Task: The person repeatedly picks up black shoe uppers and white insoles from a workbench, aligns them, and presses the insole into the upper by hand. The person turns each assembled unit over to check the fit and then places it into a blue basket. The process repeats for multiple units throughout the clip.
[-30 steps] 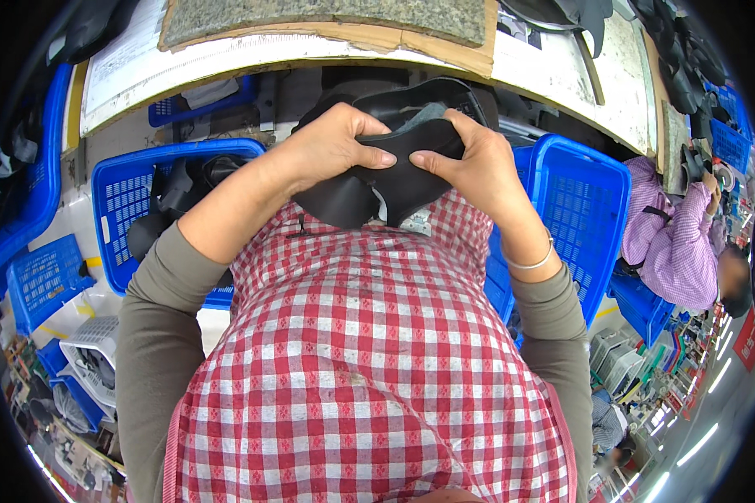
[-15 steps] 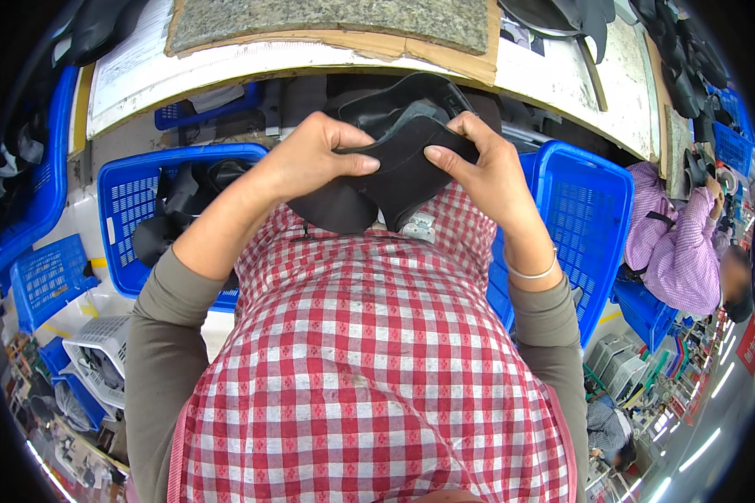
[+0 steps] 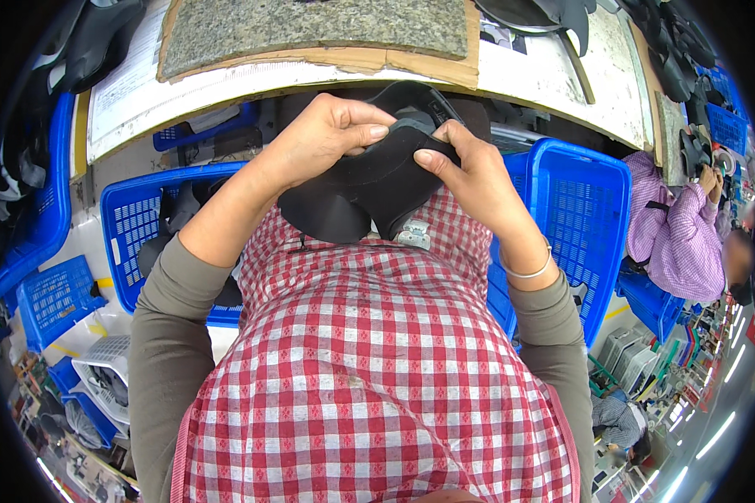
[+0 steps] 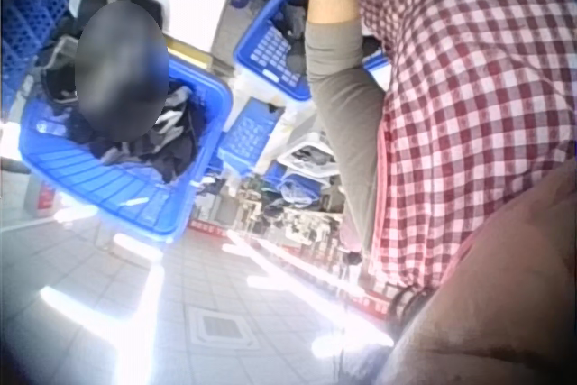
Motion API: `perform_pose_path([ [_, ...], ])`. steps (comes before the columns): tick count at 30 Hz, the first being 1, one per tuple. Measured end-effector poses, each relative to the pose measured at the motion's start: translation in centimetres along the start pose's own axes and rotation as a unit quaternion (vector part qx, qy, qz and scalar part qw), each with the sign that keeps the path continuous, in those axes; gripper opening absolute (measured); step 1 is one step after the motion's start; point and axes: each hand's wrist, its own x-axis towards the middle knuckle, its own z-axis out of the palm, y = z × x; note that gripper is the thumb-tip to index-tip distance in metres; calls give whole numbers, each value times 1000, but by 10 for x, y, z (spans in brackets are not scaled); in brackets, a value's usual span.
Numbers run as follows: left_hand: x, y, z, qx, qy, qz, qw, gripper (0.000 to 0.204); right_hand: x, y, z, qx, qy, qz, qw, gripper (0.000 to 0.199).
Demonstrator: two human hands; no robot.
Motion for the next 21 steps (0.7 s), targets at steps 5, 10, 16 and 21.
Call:
perform_pose_path([
  [5, -1, -1, 1, -8, -3, 13, 1000, 25, 1, 3, 3, 16, 23, -26, 999, 40],
  [10, -4, 2, 11, 101, 43, 48, 993, 24, 0, 2, 7, 38, 69, -48, 996, 46],
  [16, -3, 10, 8, 105, -9, 21, 994, 25, -5, 2, 4, 35, 36, -23, 998, 35],
  [21, -15, 8, 22, 61, 5, 31, 998, 18, -5, 6, 7, 18, 46, -25, 998, 29],
])
